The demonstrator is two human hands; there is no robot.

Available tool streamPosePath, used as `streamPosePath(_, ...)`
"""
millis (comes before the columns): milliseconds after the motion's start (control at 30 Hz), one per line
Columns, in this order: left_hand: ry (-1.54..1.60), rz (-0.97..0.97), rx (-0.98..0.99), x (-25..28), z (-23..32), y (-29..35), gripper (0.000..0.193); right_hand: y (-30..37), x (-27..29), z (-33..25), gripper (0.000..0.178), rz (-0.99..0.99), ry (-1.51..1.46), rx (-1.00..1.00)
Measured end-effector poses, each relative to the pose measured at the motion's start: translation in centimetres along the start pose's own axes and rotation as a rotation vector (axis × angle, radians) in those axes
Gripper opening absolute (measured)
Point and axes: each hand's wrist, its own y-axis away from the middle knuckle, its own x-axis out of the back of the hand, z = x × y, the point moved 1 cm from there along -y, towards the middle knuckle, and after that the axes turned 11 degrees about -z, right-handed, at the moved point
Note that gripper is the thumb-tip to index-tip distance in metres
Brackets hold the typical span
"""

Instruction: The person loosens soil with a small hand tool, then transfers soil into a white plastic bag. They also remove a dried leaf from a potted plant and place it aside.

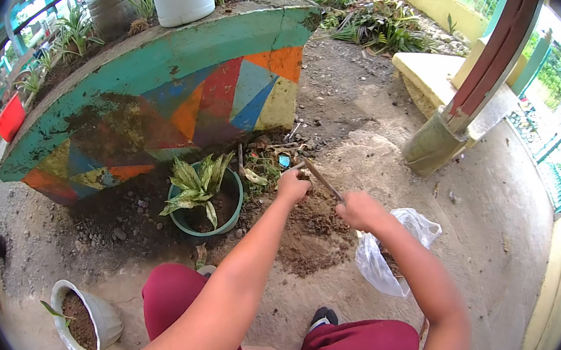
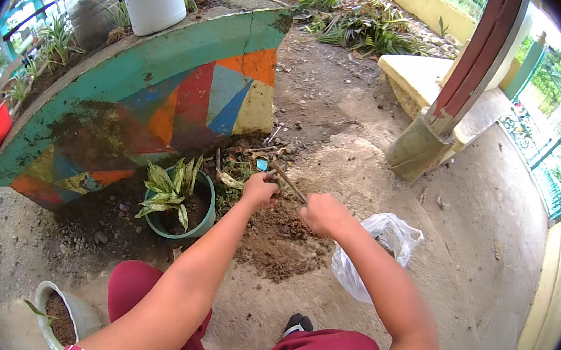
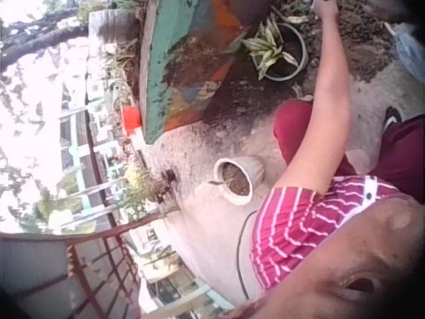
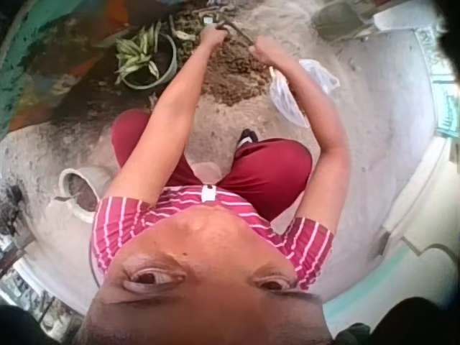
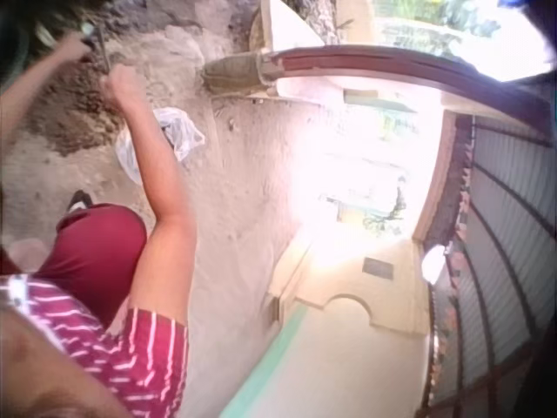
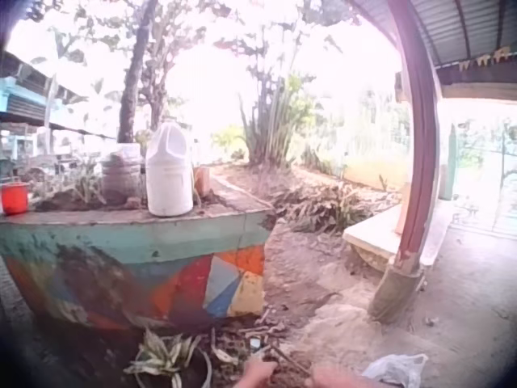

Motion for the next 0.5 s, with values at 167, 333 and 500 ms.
streamPosePath(167, 0.344, 0.046, -0.044, -0.8, -0.9, -0.4, 0.039, 2.1, 2.3, -3.4, 0.030, 0.096, 0.103, -0.131)
streamPosePath(333, 0.694, 0.104, 0.074, -2.1, -2.9, 0.1, 0.038, 0.3, -0.8, -3.2, 0.031, 0.153, 0.013, -0.238)
streamPosePath(500, 0.412, 0.125, 0.032, -0.9, -7.4, -2.3, 0.039, -4.1, -10.4, -0.1, 0.033, 0.213, -0.465, -0.172)
